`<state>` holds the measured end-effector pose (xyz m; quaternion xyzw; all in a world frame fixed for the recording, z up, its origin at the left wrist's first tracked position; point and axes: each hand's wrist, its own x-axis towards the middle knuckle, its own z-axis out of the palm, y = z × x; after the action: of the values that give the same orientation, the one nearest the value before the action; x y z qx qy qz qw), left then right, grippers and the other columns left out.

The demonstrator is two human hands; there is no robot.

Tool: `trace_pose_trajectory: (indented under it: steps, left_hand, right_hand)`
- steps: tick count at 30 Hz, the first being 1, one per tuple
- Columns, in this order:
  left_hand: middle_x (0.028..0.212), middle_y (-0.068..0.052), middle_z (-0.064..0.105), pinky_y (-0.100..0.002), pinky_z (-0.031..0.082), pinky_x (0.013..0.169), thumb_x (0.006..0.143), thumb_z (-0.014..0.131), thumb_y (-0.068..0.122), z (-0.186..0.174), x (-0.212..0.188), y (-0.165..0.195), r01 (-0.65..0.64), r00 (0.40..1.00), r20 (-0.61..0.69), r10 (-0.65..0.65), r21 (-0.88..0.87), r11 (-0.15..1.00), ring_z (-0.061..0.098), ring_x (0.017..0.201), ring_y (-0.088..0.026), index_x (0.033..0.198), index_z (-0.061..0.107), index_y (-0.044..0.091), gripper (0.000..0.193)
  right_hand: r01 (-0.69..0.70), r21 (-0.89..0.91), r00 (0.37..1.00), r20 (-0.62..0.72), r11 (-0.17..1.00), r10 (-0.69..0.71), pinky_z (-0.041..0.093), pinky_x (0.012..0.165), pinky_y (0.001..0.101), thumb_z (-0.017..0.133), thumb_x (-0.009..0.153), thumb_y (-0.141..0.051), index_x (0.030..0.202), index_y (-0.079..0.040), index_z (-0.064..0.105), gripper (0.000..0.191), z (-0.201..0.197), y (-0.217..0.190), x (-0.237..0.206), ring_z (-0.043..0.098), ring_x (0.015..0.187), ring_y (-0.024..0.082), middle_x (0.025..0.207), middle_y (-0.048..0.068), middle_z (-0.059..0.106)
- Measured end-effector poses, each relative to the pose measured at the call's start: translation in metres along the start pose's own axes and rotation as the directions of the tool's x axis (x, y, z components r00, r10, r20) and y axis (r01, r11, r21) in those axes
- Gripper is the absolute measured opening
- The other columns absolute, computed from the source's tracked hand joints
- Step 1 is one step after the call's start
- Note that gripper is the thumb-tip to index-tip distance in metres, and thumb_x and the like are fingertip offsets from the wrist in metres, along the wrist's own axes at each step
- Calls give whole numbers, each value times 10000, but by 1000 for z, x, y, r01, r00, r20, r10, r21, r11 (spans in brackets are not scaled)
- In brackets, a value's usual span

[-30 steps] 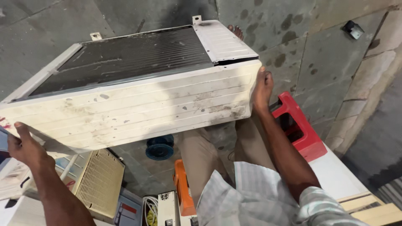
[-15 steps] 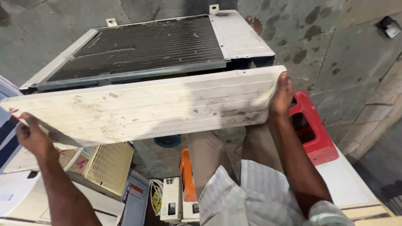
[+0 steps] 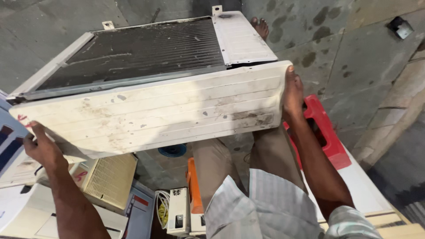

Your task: The person sits on the floor and uses a screwdriver to unscrew the grille of a Voltas air conditioner outdoor unit. They then detach the front cover panel, lift it off the unit, and carry the panel across the floor.

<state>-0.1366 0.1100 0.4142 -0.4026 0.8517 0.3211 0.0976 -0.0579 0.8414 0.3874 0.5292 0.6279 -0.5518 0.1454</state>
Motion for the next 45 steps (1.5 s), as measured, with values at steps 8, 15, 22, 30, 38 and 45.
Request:
trace_pose_trajectory:
  steps: [8,15,22,30,38,45]
  left_hand:
    - [1206,-100,686,-327,539,966,1131,680,383,-27,25,-18,-86,996,14,90,-174,981,641,1092,-171,1253,628,-35,439]
    - [1135,-80,642,-337,497,896,1176,682,379,-19,24,-7,-201,977,63,204,-56,978,592,1017,-159,1289,621,-34,433]
    - [1169,-100,670,-340,510,915,1156,682,383,-19,20,-10,-80,995,54,82,-44,996,611,1036,-177,1284,627,-71,476]
    - [1224,-138,678,-367,519,968,1136,648,434,-3,38,-14,-58,994,86,67,-110,992,629,1091,-209,1249,615,-49,497]
    - [1273,-156,652,-347,532,997,1119,591,567,31,50,4,0,1000,17,0,-10,1000,642,1133,-206,1314,534,-24,625]
    - [1156,-124,724,-371,550,977,1082,778,532,76,116,15,-137,977,-143,156,132,982,672,1042,-198,1165,654,-29,581]
  right_hand:
    - [49,70,999,-13,996,-48,482,933,318,522,1057,-573,1198,34,624,632,20,10,-3,569,1014,130,1123,60,663]
    - [8,22,1000,-4,1000,-8,503,904,303,514,1000,-624,1163,2,654,662,14,-11,2,610,994,118,1095,36,694]
    - [-9,-36,998,-66,999,7,431,775,285,598,1051,-595,924,-64,513,553,22,23,12,428,836,106,887,-13,492]
    - [70,12,994,-84,997,-69,477,815,247,599,1038,-522,978,-72,568,456,26,39,15,508,863,68,920,-22,590]
    - [291,-8,946,-143,957,-289,333,671,252,611,1117,-339,957,-71,477,340,35,48,0,340,752,67,818,-55,398]
    - [251,-346,893,-277,904,-354,436,754,312,595,1122,-317,1045,-32,539,301,34,62,5,465,812,141,892,13,528]
